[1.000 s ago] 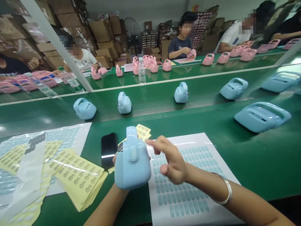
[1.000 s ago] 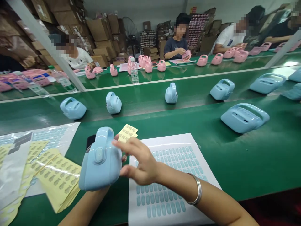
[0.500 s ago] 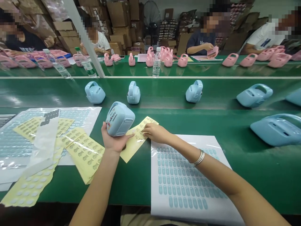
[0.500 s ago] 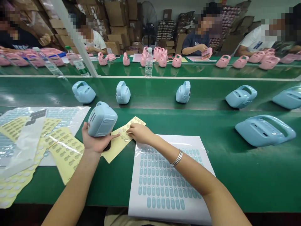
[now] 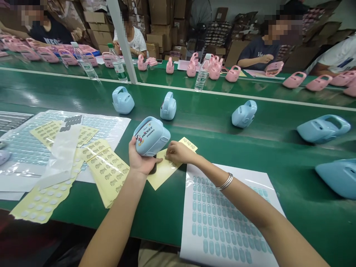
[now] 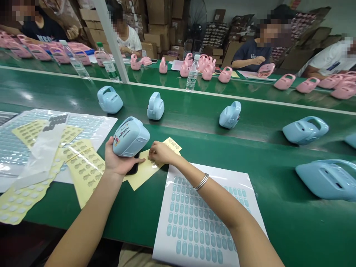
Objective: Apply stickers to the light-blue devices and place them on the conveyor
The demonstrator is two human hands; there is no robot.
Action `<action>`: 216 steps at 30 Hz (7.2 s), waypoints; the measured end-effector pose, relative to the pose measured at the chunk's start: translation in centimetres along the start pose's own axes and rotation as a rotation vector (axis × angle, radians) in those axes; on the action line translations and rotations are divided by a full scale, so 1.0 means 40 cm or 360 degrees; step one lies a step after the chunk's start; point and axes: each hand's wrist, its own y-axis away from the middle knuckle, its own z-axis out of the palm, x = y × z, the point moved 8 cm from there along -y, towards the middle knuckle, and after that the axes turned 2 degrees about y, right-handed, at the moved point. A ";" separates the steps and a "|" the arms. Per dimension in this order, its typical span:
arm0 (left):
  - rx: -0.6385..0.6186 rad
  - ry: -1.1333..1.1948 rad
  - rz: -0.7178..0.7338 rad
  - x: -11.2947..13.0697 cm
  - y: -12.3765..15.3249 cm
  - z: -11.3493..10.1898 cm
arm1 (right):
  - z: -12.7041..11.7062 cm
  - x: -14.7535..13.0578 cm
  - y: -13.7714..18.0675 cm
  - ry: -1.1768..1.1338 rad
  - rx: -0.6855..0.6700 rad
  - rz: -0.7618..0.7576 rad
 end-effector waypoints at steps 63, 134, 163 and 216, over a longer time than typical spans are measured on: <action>-0.0158 -0.0014 -0.0065 0.006 0.010 0.022 | -0.013 -0.024 0.017 0.0192 -0.0055 -0.0047; -0.0875 -0.0456 -0.0015 -0.022 0.050 0.072 | -0.347 -0.105 0.012 0.0388 0.0752 -0.0137; -0.0302 -0.0428 -0.0255 -0.027 0.007 0.026 | -0.224 -0.177 0.073 0.0278 0.0619 -0.0700; -0.0431 -0.0354 0.0154 0.050 0.000 0.047 | 0.012 -0.056 0.036 0.0514 -0.0199 -0.0165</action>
